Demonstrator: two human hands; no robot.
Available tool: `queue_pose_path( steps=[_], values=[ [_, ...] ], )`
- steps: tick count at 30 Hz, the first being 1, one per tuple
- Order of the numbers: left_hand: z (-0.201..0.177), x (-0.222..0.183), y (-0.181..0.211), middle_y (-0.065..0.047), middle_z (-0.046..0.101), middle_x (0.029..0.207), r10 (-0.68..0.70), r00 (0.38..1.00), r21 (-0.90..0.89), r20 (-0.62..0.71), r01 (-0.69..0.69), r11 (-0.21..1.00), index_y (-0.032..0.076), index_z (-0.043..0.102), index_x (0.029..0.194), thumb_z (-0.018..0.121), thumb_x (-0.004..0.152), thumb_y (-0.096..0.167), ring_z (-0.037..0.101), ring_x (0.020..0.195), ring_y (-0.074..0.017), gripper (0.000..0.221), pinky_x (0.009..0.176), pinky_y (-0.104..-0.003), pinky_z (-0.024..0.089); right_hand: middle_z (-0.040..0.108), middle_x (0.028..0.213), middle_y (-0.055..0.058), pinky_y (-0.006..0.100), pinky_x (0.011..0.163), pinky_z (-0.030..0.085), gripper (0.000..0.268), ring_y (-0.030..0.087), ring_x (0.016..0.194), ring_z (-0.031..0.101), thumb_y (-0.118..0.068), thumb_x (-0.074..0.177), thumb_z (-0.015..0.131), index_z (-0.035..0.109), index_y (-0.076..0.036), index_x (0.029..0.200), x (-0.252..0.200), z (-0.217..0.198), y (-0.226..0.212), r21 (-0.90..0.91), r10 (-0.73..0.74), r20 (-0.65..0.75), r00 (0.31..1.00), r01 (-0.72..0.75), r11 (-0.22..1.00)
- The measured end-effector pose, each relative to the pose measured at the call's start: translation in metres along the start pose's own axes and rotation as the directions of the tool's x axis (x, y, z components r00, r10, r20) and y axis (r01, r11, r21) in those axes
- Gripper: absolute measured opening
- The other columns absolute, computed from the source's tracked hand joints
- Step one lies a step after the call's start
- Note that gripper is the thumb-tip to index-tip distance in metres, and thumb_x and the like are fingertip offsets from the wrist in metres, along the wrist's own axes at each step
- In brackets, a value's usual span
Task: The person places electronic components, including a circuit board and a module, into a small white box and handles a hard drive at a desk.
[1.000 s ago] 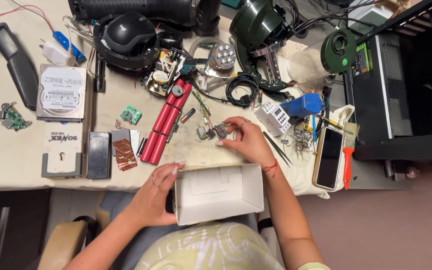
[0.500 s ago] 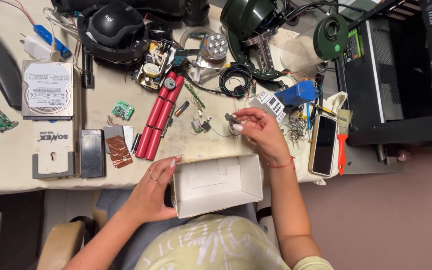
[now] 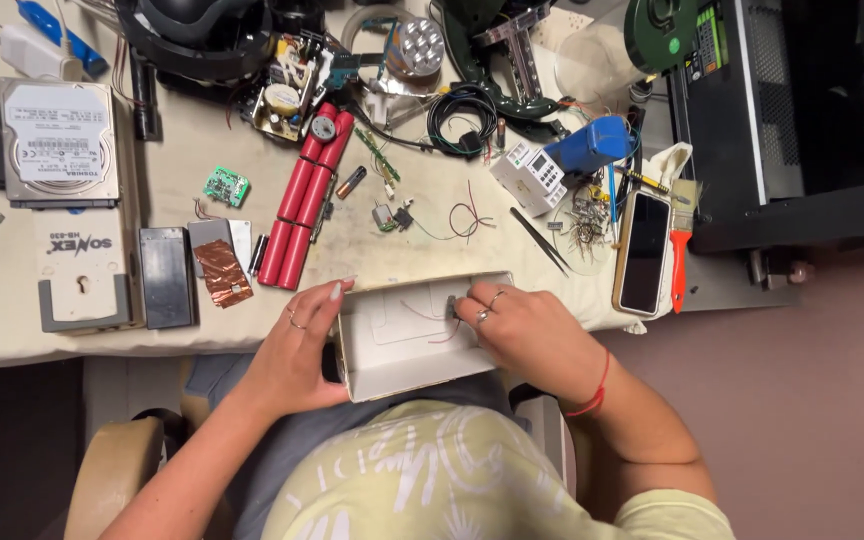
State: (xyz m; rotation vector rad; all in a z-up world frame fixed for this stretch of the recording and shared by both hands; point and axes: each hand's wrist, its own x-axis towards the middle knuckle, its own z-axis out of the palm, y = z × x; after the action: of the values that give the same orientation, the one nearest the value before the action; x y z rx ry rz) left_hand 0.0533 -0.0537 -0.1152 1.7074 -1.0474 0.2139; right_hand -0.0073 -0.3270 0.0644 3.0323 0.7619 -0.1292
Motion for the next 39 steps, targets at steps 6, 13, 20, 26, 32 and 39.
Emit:
queue_pose_path(
  steps=[6,13,20,26,32,39],
  values=[
    [-0.003,0.001,0.004,-0.028,0.053,0.136,-0.005,1.000,0.002,0.004,0.005,1.000,0.000,0.027,0.158,0.095,0.063,0.040,0.058,0.123,-0.0488,0.123,0.102,-0.061,0.047,0.059,0.087,-0.003,0.026,0.051,0.051,0.020,0.012,0.058,0.063,-0.004,0.091,0.060,0.062,-0.011,0.110,-0.010,0.046,-0.002,-0.193,0.026,0.146,0.989,0.003,0.981],
    [-0.003,0.003,0.004,-0.028,0.054,0.136,-0.009,1.000,0.000,-0.004,0.009,1.000,0.000,0.028,0.158,0.095,0.063,0.041,0.058,0.122,-0.0483,0.123,0.102,-0.061,0.048,0.061,0.087,-0.002,0.026,0.047,0.049,0.015,0.011,0.054,0.063,-0.005,0.092,0.063,0.067,-0.010,0.105,-0.006,0.062,-0.002,-0.258,0.081,0.178,0.981,-0.033,0.966],
    [-0.003,0.003,0.006,-0.027,0.055,0.135,0.000,1.000,0.001,0.000,0.000,1.000,0.001,0.029,0.157,0.095,0.063,0.042,0.058,0.122,-0.0480,0.123,0.101,-0.061,0.049,0.064,0.082,0.002,0.026,0.049,0.050,0.010,0.014,0.058,0.066,-0.006,0.091,0.063,0.069,-0.009,0.097,0.000,0.067,-0.007,-0.292,0.118,0.179,0.977,-0.062,0.954],
    [-0.004,0.004,0.006,-0.026,0.055,0.134,-0.011,1.000,0.002,-0.002,0.011,1.000,0.002,0.029,0.158,0.095,0.063,0.044,0.058,0.122,-0.0472,0.123,0.101,-0.060,0.048,0.066,0.078,0.002,0.028,0.050,0.050,0.008,0.017,0.059,0.066,-0.006,0.088,0.065,0.072,-0.009,0.092,0.000,0.076,0.003,-0.188,0.072,0.231,0.970,-0.028,0.982],
    [-0.004,0.006,0.007,-0.025,0.055,0.133,-0.016,1.000,0.008,-0.003,0.016,1.000,0.002,0.030,0.158,0.095,0.064,0.044,0.058,0.122,-0.0466,0.122,0.102,-0.060,0.048,0.071,0.080,0.011,0.042,0.059,0.057,0.011,0.033,0.065,0.071,-0.014,0.089,0.071,0.074,-0.004,0.092,0.028,-0.016,0.001,0.217,0.101,0.124,0.987,-0.126,0.968],
    [-0.007,0.006,0.008,-0.026,0.054,0.132,-0.019,1.000,0.019,0.018,0.019,1.000,0.002,0.029,0.158,0.094,0.065,0.047,0.058,0.121,-0.0468,0.122,0.101,-0.060,0.048,0.074,0.098,0.007,0.037,0.067,0.056,0.028,0.022,0.067,0.070,-0.014,0.086,0.077,0.074,-0.010,0.113,0.089,0.014,0.065,0.506,0.250,-0.017,0.968,-0.207,0.837]
  ],
)
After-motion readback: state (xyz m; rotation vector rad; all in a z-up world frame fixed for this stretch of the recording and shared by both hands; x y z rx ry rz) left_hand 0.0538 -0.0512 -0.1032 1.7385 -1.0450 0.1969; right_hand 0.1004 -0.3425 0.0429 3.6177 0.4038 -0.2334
